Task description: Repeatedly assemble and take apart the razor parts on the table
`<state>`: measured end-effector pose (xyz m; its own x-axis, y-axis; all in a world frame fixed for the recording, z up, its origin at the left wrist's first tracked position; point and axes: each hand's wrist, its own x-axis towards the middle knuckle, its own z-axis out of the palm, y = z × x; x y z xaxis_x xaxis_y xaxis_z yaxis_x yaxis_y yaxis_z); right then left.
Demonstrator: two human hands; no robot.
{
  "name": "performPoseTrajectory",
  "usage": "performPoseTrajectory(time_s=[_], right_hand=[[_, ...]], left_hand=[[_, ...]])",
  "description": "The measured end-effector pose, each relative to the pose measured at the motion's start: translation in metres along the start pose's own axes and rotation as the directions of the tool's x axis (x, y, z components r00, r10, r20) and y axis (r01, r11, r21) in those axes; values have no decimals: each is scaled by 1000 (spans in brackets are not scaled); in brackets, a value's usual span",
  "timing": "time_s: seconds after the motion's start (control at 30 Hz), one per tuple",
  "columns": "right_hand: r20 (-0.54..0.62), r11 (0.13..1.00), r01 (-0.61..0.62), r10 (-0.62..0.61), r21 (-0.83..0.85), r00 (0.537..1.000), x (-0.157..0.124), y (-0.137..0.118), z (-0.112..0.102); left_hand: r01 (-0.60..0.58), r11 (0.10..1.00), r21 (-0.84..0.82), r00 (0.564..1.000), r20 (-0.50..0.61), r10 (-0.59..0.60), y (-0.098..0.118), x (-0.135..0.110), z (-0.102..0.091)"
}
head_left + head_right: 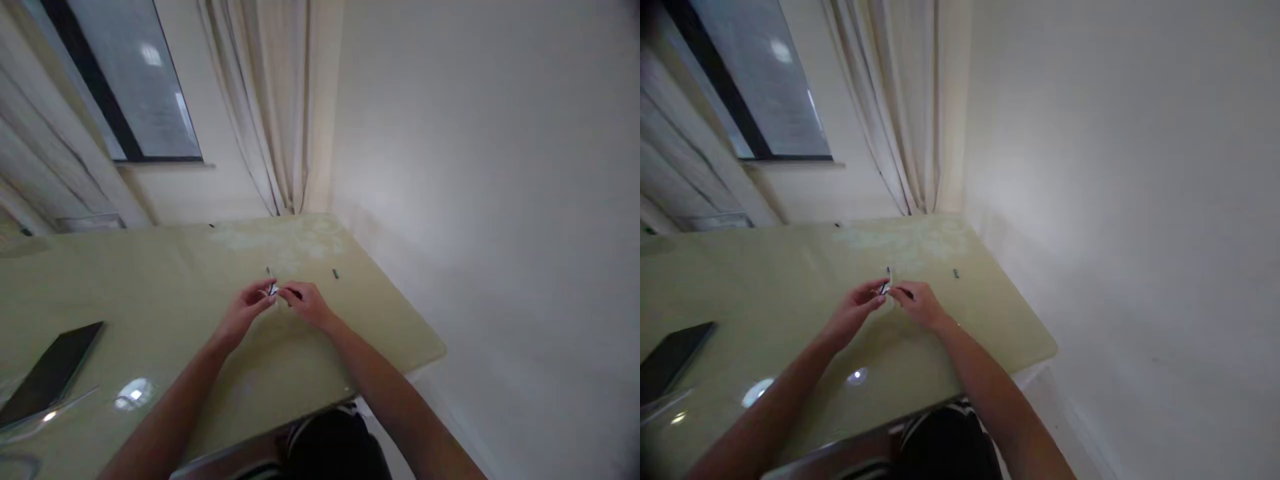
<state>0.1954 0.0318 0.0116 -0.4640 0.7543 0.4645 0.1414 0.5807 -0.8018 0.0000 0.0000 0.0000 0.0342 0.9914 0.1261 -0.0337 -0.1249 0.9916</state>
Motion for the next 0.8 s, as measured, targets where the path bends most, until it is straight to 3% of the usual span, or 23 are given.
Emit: performPoseTrajectory(time_s=[0.2, 0.5, 0.8], right_hand=[[-49, 999, -40, 41, 32, 998, -1, 3, -4], [-69, 999, 22, -19, 44, 997, -6, 12, -4], [-76, 998, -23, 28, 62, 997, -5, 13, -3]], left_hand=[[-11, 999, 47, 999, -42, 13, 9, -2, 4], [-7, 998, 55, 997, -81, 12, 9, -1, 10], [-21, 1000, 15, 1000, 0, 21, 4, 0, 11]])
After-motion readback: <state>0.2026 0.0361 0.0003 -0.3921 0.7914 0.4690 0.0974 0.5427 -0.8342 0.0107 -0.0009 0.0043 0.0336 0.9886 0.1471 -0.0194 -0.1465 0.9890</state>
